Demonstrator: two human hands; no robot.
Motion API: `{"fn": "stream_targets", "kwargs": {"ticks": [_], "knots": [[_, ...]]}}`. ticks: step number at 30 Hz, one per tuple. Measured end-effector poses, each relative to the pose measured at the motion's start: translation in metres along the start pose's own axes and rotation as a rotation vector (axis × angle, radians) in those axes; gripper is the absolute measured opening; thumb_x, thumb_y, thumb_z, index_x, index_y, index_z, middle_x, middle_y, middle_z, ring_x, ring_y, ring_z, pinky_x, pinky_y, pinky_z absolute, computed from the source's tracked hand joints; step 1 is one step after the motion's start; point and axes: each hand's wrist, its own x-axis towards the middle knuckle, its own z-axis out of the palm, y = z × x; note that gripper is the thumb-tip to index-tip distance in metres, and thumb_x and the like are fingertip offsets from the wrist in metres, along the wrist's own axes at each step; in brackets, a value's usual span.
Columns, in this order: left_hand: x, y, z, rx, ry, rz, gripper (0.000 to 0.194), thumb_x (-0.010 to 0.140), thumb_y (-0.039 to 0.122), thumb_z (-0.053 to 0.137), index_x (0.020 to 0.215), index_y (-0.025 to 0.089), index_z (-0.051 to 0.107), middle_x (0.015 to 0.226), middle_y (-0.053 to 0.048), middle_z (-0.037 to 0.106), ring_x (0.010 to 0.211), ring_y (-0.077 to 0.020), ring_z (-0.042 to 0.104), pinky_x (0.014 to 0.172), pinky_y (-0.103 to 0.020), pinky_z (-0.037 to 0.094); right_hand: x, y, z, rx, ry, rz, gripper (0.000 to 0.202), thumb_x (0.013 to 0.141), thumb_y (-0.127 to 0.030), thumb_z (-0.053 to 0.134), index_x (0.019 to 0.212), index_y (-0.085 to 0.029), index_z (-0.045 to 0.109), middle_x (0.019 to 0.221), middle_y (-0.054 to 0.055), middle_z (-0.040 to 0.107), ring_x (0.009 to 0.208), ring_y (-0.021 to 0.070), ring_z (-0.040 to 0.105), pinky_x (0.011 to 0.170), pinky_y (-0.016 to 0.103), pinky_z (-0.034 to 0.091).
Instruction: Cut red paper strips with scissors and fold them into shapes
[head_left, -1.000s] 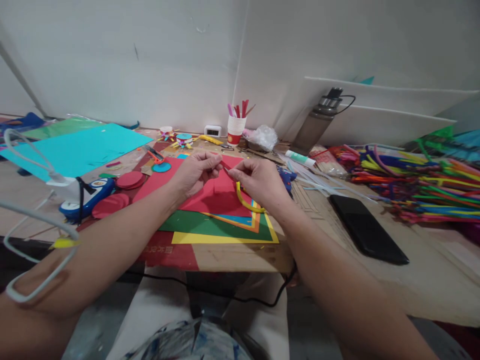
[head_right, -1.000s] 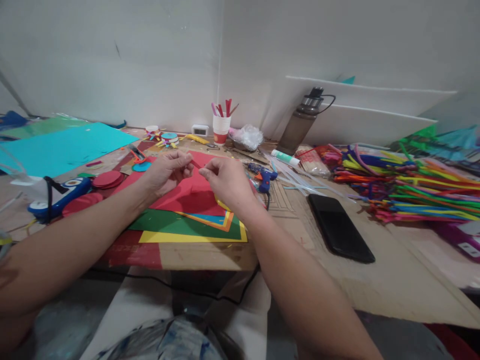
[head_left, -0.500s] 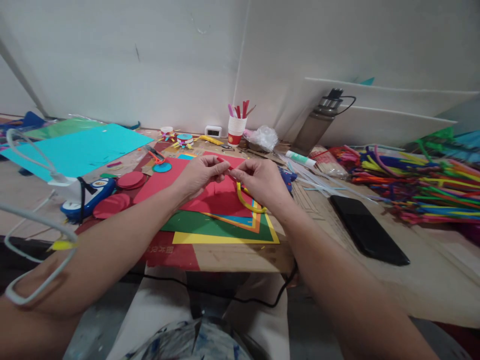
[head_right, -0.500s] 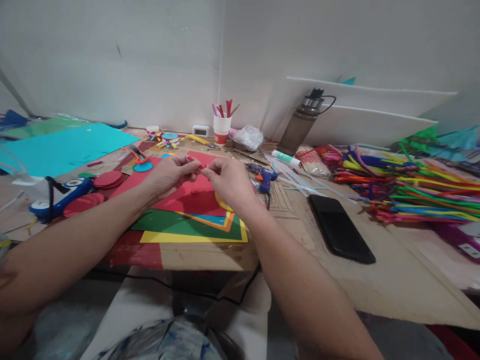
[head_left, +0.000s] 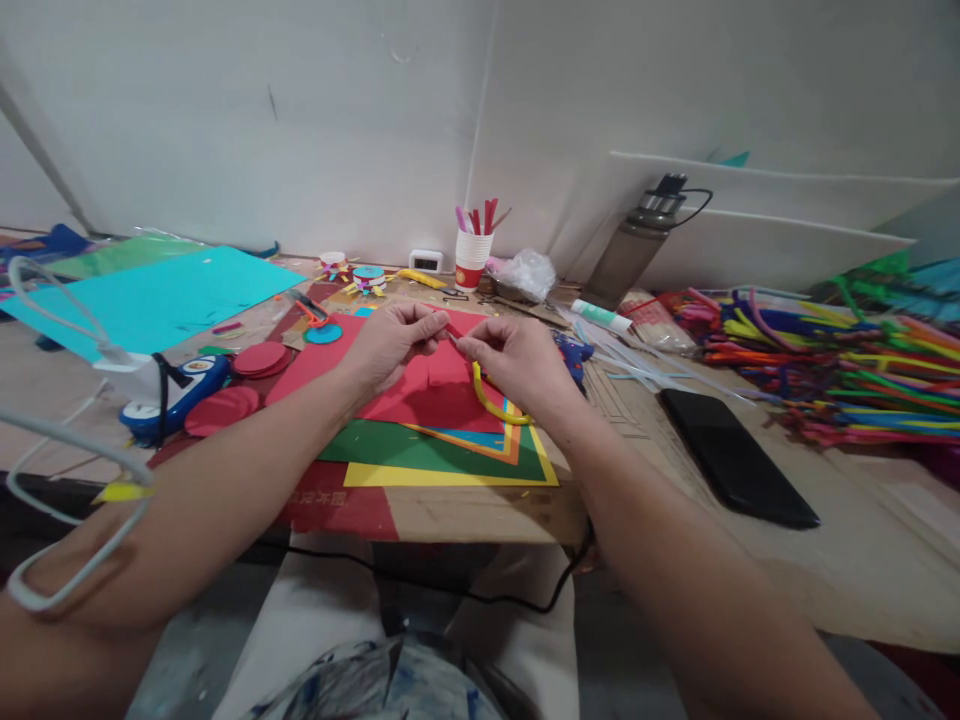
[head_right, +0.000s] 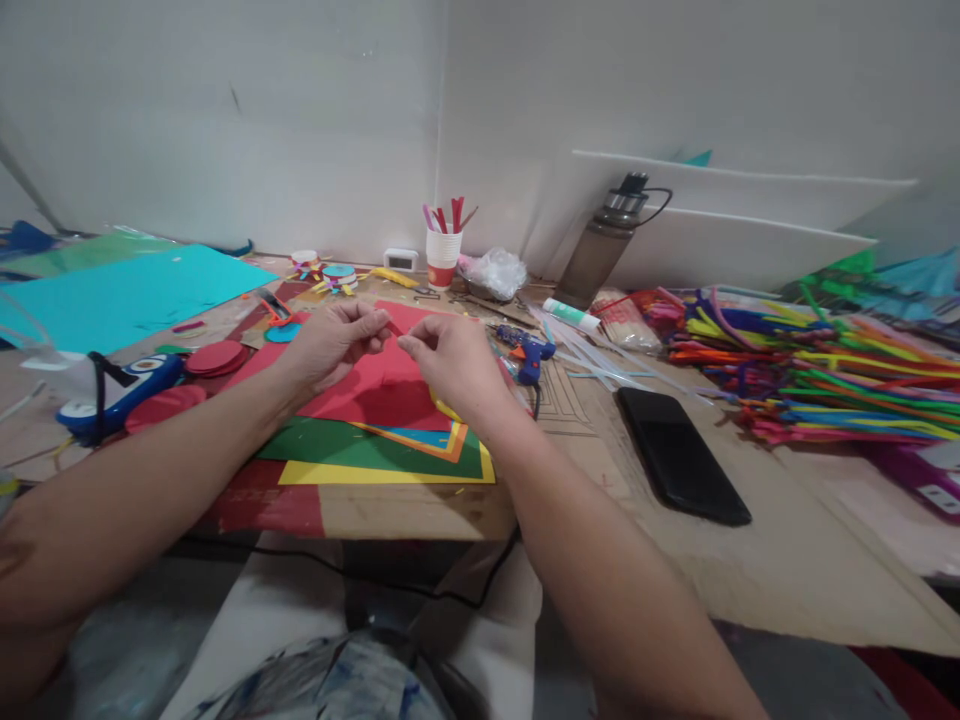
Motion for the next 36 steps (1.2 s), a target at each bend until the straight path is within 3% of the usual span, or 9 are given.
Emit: {"fn": "stream_targets", "kwargs": {"ticks": [6, 16, 29, 36], "knots": [[-0.003, -0.006, 0.001, 0.214, -0.015, 0.063, 0.027, 0.069, 0.037, 0.080, 0.065, 0.014, 0.068, 0.057, 0.000, 0.057, 0.053, -0.0072, 0.046, 0.053, -0.022, 0.035, -0.001, -0.003, -0.001, -0.015, -0.011, -0.020, 0.026, 0.084, -0.034, 0.061, 0.073, -0.013, 0.071, 0.061, 0.001, 0.060, 0.057, 0.0103, 0.044, 0.057, 0.025, 0.032], [-0.004, 0.002, 0.003, 0.105, -0.045, -0.021, 0.028, 0.065, 0.033, 0.082, 0.057, 0.013, 0.064, 0.053, 0.000, 0.054, 0.050, -0.0064, 0.043, 0.049, -0.022, 0.031, 0.000, -0.001, -0.003, 0.024, -0.116, 0.028, 0.025, 0.084, -0.034, 0.061, 0.074, -0.014, 0.071, 0.065, 0.001, 0.065, 0.057, 0.0102, 0.049, 0.056, 0.025, 0.034], [0.012, 0.022, -0.021, -0.017, 0.117, -0.167, 0.013, 0.065, 0.013, 0.076, 0.060, 0.009, 0.064, 0.054, -0.002, 0.055, 0.046, -0.0046, 0.044, 0.043, -0.017, 0.031, 0.000, -0.002, -0.007, 0.087, -0.272, 0.140, 0.021, 0.081, -0.030, 0.063, 0.066, -0.015, 0.067, 0.061, -0.001, 0.062, 0.054, 0.0088, 0.049, 0.053, 0.023, 0.034], [0.021, 0.036, -0.039, -0.057, 0.245, -0.196, 0.008, 0.070, 0.007, 0.068, 0.064, 0.009, 0.064, 0.053, -0.002, 0.054, 0.044, -0.0042, 0.043, 0.041, -0.016, 0.030, 0.001, 0.002, -0.005, 0.111, -0.292, 0.142, 0.024, 0.079, -0.034, 0.066, 0.062, -0.017, 0.066, 0.060, -0.001, 0.062, 0.055, 0.0094, 0.048, 0.054, 0.024, 0.035]]}}
